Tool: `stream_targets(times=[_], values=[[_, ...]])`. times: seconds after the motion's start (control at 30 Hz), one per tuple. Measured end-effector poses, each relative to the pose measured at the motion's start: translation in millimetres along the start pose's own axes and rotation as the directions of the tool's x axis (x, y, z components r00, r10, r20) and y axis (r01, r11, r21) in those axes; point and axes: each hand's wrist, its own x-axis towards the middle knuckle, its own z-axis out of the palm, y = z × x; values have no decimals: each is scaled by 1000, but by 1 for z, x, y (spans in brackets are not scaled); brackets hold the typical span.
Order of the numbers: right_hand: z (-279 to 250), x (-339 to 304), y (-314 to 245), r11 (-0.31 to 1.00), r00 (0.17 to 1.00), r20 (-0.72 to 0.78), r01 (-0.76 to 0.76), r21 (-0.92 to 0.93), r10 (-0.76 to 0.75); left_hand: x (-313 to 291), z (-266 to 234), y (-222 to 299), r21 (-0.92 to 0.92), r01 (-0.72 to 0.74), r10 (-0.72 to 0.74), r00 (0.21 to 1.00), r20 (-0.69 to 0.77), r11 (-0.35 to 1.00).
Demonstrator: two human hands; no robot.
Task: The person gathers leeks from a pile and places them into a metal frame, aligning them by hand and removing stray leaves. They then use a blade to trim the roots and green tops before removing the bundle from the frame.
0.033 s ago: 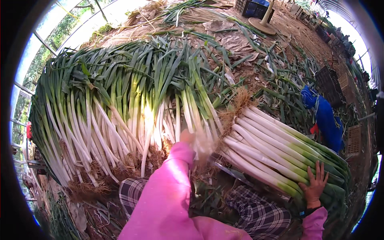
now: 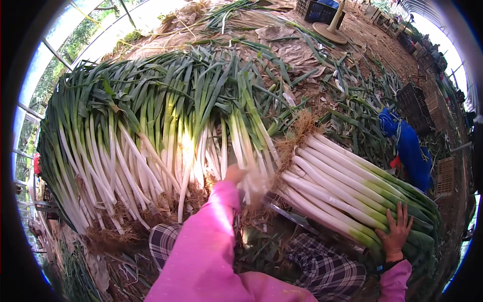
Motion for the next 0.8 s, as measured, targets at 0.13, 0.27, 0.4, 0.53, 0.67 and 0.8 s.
stream_targets(times=[0.13,0.27,0.4,0.53,0.67,0.8], values=[[-4,6,-4,999,999,-28,-15,37,16,-88,-26,-20,69,-42,-16,734,679,997],[-3,0,-2,997,998,-22,-53,59,55,-92,13,-31,-683,306,139,846,514,664],[0,-4,1,994,996,-35,-79,72,82,-140,26,7,-143,-587,589,807,-36,797],[-1,-2,-1,994,996,-47,-65,87,70,-163,39,23,-182,-487,447,866,-223,854],[3,-8,1,998,996,-79,-40,52,44,-142,38,58,-446,-314,203,939,-279,838],[6,-13,4,997,996,-33,-79,11,79,-57,36,17,-214,-429,348,877,-330,878]])
